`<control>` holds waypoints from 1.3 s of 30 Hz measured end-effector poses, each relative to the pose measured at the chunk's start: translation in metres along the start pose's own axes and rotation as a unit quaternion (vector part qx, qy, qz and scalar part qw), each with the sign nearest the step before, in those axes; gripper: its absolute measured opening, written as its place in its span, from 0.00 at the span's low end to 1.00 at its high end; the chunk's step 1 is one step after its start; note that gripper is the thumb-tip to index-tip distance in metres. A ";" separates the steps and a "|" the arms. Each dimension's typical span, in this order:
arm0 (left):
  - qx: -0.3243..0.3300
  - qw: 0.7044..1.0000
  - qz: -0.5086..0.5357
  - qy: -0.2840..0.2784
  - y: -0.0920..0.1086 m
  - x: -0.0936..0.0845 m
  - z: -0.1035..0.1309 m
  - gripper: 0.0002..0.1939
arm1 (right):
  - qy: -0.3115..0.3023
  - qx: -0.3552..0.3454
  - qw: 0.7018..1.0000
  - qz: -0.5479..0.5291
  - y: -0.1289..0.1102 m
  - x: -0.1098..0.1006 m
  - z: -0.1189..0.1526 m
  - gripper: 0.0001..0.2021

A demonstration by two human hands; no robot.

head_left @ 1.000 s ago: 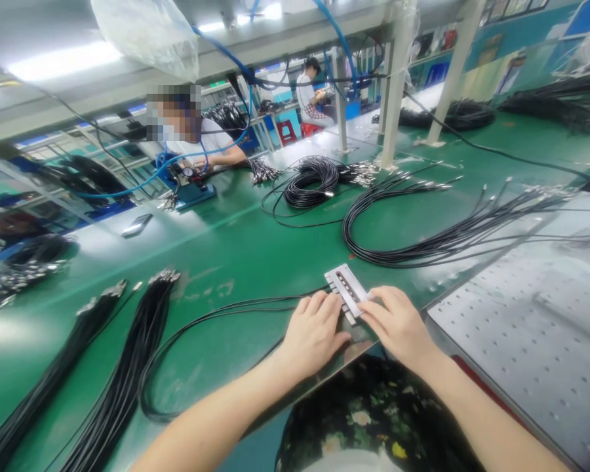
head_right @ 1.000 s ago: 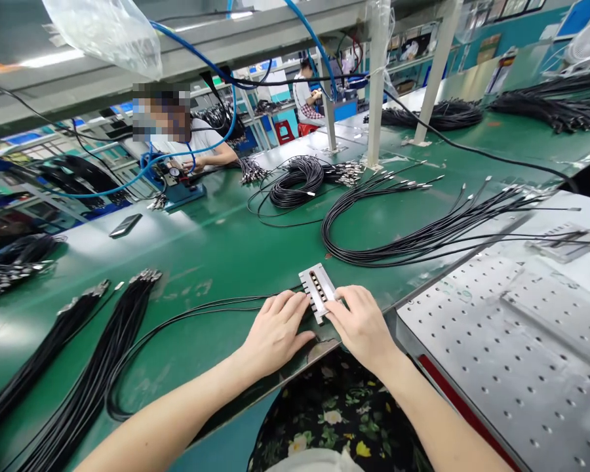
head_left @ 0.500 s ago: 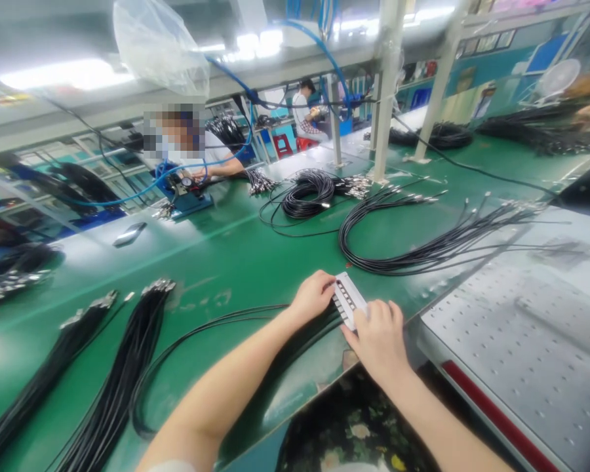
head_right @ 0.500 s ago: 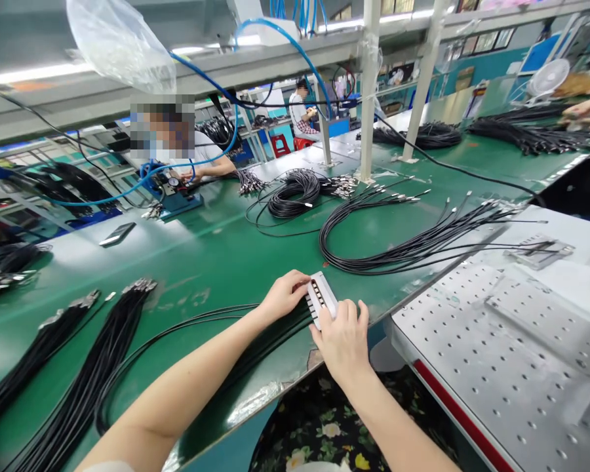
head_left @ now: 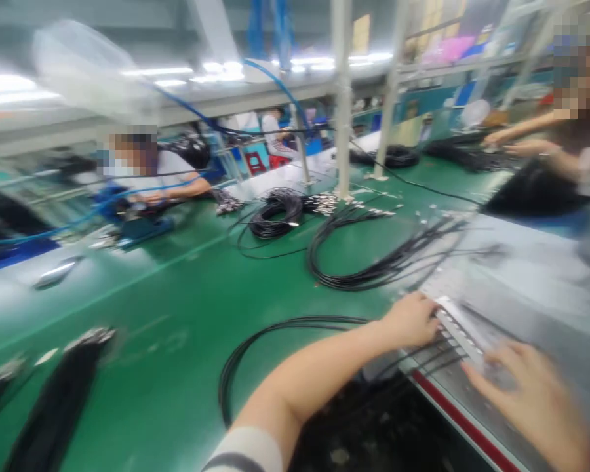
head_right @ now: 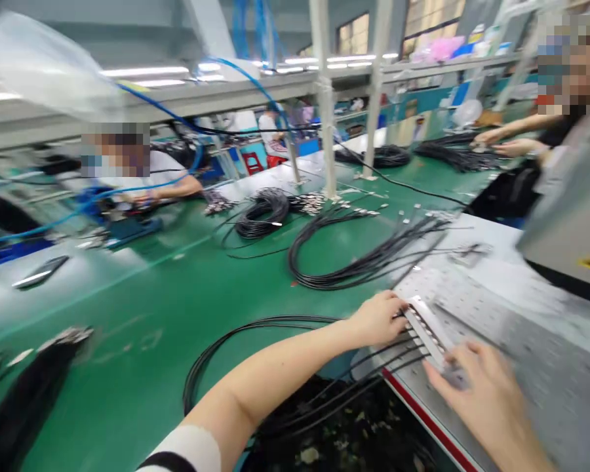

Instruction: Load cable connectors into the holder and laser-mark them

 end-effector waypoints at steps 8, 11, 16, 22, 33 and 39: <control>0.080 0.991 -0.034 -0.098 0.007 0.035 -0.021 0.15 | -0.131 -0.024 0.987 0.090 0.015 -0.012 0.015 0.08; 0.132 0.983 -0.091 -0.094 0.006 0.039 -0.021 0.16 | -0.139 -0.027 0.983 0.115 0.027 -0.017 0.005 0.07; 0.186 0.971 -0.134 -0.073 0.016 0.054 -0.026 0.12 | -0.150 -0.004 0.982 0.114 0.054 -0.025 -0.005 0.05; 0.214 0.962 -0.149 -0.076 0.029 0.065 -0.030 0.07 | -0.183 0.021 0.978 0.096 0.063 -0.034 -0.001 0.06; 0.281 0.937 -0.194 -0.070 0.033 0.065 -0.028 0.07 | -0.147 0.024 0.983 0.108 0.066 -0.036 0.010 0.07; 0.257 0.947 -0.182 -0.065 0.034 0.066 -0.028 0.08 | -0.177 0.043 0.979 0.091 0.073 -0.046 0.011 0.10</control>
Point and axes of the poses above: each hand's wrist, its own z-axis away from the middle knuckle, its own x-axis out of the palm, y = z × x, the point moved 6 cm from there along -z, towards the middle knuckle, and after that the axes turned 9 degrees about y, right-handed, at the moved point
